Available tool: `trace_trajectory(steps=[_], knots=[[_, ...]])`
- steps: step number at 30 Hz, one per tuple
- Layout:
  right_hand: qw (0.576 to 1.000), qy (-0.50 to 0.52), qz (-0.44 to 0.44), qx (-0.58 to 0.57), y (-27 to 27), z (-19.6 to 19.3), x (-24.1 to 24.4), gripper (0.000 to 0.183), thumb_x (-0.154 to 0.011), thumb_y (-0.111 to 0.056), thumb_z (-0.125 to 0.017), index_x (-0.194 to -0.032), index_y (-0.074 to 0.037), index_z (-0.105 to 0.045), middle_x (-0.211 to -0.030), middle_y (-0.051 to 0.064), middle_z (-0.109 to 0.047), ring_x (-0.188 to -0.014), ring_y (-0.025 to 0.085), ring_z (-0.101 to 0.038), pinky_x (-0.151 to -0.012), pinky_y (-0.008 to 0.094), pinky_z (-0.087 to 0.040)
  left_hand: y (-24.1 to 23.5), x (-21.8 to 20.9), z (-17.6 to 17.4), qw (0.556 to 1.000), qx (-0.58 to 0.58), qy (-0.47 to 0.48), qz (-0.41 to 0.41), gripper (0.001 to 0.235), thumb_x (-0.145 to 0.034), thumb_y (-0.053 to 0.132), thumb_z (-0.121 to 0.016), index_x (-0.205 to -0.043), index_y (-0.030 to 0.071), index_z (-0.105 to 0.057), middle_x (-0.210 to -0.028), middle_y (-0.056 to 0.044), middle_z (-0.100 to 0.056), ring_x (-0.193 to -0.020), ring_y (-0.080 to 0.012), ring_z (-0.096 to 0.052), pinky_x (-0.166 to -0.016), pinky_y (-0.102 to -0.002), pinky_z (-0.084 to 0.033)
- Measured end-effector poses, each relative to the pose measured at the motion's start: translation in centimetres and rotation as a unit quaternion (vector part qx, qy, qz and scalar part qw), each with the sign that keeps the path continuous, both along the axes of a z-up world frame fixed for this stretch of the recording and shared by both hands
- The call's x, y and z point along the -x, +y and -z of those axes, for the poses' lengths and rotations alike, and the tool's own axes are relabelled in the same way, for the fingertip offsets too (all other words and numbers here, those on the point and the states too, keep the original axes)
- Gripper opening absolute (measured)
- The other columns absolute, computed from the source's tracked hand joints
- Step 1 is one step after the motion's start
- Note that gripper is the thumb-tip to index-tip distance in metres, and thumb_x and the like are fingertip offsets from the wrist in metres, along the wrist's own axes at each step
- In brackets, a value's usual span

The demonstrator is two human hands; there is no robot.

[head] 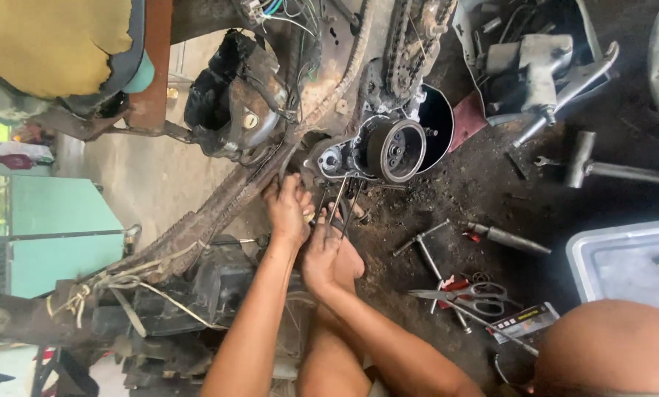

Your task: Filing a small metal engine component and then performing manual adjustments on a motorcycle engine block.

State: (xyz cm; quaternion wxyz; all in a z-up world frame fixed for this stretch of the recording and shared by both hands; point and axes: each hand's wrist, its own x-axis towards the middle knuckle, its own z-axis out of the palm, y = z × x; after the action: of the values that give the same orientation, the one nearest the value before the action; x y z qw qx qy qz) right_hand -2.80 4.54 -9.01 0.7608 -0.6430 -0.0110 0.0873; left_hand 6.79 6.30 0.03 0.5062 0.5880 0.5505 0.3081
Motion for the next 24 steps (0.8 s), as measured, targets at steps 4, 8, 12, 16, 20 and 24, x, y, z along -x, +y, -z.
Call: trace_trajectory(steps=[4,8,12,16,20,24], knots=[[0.988,0.141,0.013,-0.054,2.0,1.7,0.5,0.027,-0.088,-0.016,-0.047,-0.094,0.002,-0.066,-0.087,0.02,-0.066,-0.088,0.027,-0.063,-0.081,0.037,-0.044,0.7,0.9,0.5,1.0,0.015,-0.011,0.002,0.013,-0.072,0.016,-0.058,-0.066,0.009,-0.048,-0.046,0.005,-0.022,-0.034,-0.0053,-0.029,-0.028,-0.017,-0.024],[0.988,0.151,-0.021,-0.016,2.7,3.4,0.9,0.035,-0.09,-0.017,-0.044,-0.065,-0.002,-0.065,-0.057,0.015,-0.061,-0.061,0.02,-0.059,-0.065,0.032,-0.045,0.0,0.1,0.9,0.999,-0.008,-0.051,0.007,0.02,-0.074,0.012,-0.056,-0.057,0.009,-0.044,-0.044,0.004,-0.02,-0.033,-0.005,-0.026,-0.029,-0.017,-0.022],[0.991,0.115,-0.003,-0.07,0.3,-1.1,-1.5,0.037,-0.089,-0.006,-0.045,-0.057,0.004,-0.06,-0.05,0.019,-0.057,-0.05,0.019,-0.056,-0.062,0.03,-0.046,0.0,0.1,0.5,0.999,-0.018,-0.049,0.008,0.022,-0.073,0.011,-0.055,-0.055,0.01,-0.043,-0.043,0.004,-0.02,-0.032,-0.0055,-0.026,-0.029,-0.018,-0.022],[0.996,0.049,-0.045,-0.059,0.7,0.0,-1.3,0.028,-0.087,-0.002,-0.043,-0.073,0.013,-0.061,-0.058,0.029,-0.058,-0.063,0.038,-0.062,-0.062,0.042,-0.045,0.0,0.4,-0.1,0.999,0.007,-0.042,0.033,0.019,-0.074,0.012,-0.056,-0.06,0.011,-0.043,-0.045,0.006,-0.018,-0.033,-0.0041,-0.025,-0.028,-0.018,-0.023],[0.998,-0.004,-0.059,0.01,0.8,0.4,-1.3,0.025,-0.085,-0.007,-0.046,-0.068,0.004,-0.061,-0.051,0.021,-0.056,-0.052,0.027,-0.057,-0.054,0.038,-0.044,-0.8,0.0,-0.9,0.998,-0.033,-0.006,0.05,0.018,-0.077,0.011,-0.055,-0.063,0.008,-0.042,-0.046,0.004,-0.021,-0.035,-0.0061,-0.027,-0.031,-0.018,-0.022],[0.955,-0.166,-0.158,0.189,2.8,4.1,1.2,0.02,-0.085,-0.003,-0.04,-0.073,-0.002,-0.056,-0.057,0.015,-0.051,-0.056,0.028,-0.05,-0.063,0.033,-0.036,-0.1,0.6,-0.3,0.998,-0.028,-0.006,0.05,0.016,-0.076,0.01,-0.055,-0.065,0.009,-0.043,-0.044,0.005,-0.02,-0.033,-0.0059,-0.027,-0.029,-0.018,-0.023]])
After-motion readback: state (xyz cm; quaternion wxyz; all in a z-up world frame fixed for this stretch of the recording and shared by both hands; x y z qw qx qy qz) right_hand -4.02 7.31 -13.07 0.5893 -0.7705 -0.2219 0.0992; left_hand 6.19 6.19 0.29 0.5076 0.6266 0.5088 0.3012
